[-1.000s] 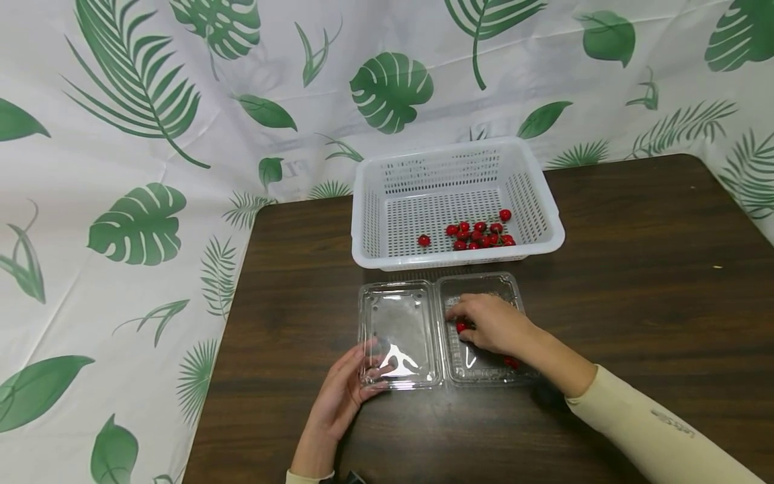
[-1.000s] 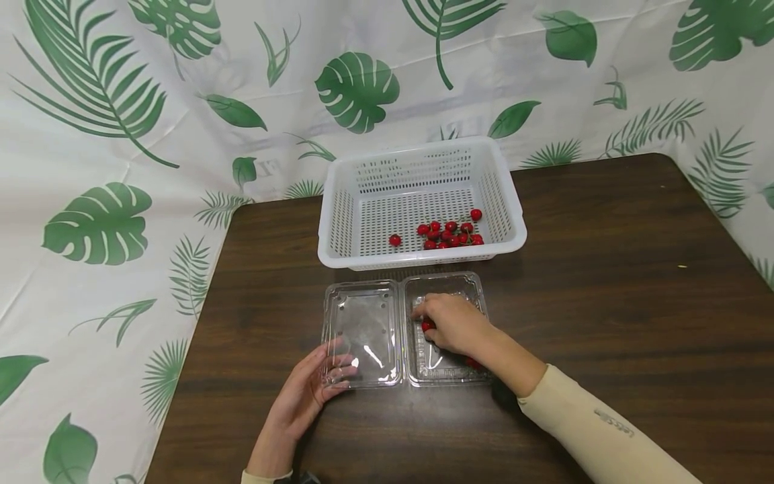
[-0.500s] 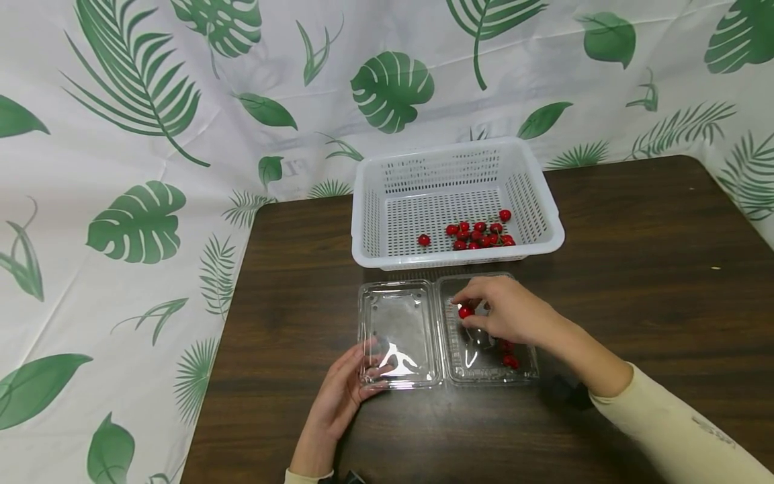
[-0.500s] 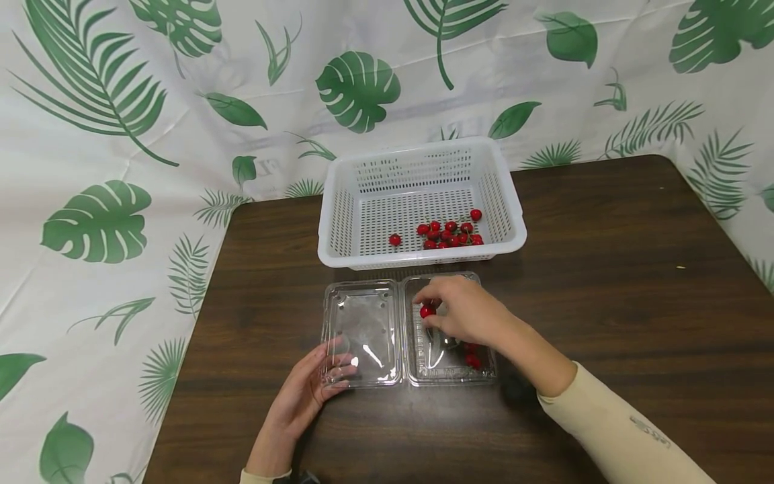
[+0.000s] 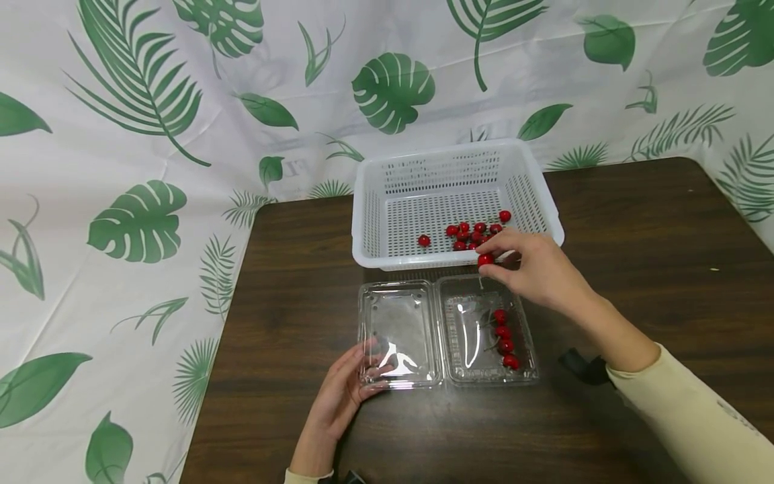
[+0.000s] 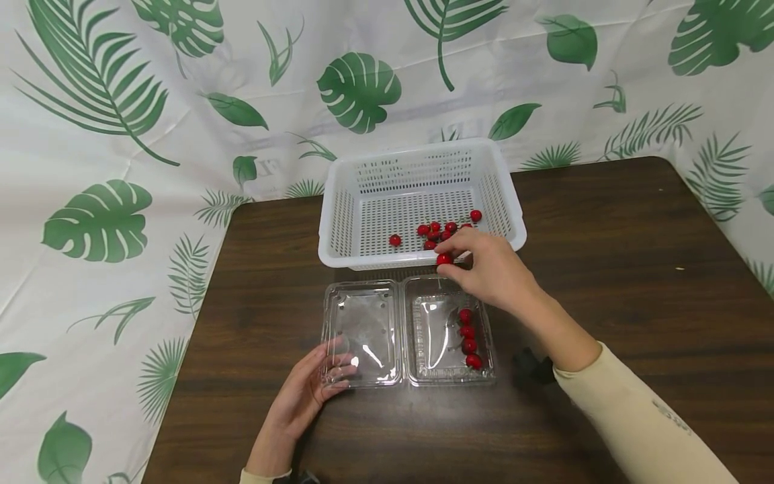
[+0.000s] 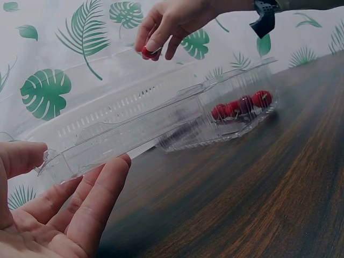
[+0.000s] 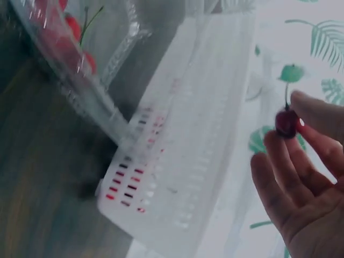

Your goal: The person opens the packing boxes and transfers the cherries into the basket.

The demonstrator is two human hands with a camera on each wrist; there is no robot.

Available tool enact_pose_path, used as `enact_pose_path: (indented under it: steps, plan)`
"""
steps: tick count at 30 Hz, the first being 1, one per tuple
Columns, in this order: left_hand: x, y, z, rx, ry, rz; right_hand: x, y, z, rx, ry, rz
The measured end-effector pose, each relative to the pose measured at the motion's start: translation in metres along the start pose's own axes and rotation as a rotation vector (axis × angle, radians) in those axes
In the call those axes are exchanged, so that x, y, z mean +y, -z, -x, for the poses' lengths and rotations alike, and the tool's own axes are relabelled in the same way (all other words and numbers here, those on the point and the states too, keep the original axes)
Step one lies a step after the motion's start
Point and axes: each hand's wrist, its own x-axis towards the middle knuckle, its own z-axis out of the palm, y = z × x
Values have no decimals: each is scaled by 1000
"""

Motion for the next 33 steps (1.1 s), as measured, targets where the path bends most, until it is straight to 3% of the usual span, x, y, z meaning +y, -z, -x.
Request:
enact_pose_path:
  steps: [7,11,23,33]
  plan:
    - [1,-1,0,0,7,-10,19,1,-7,163,-82,31]
    - [1,-2,-1,2,11,-7,29,-1,-9,217,-128,45]
    - [0,-1,-1,4,11,-7,43,-4,-10,213,-189,109]
    - [1,1,0,-4,12,-6,38,-2,-2,247,-186,79]
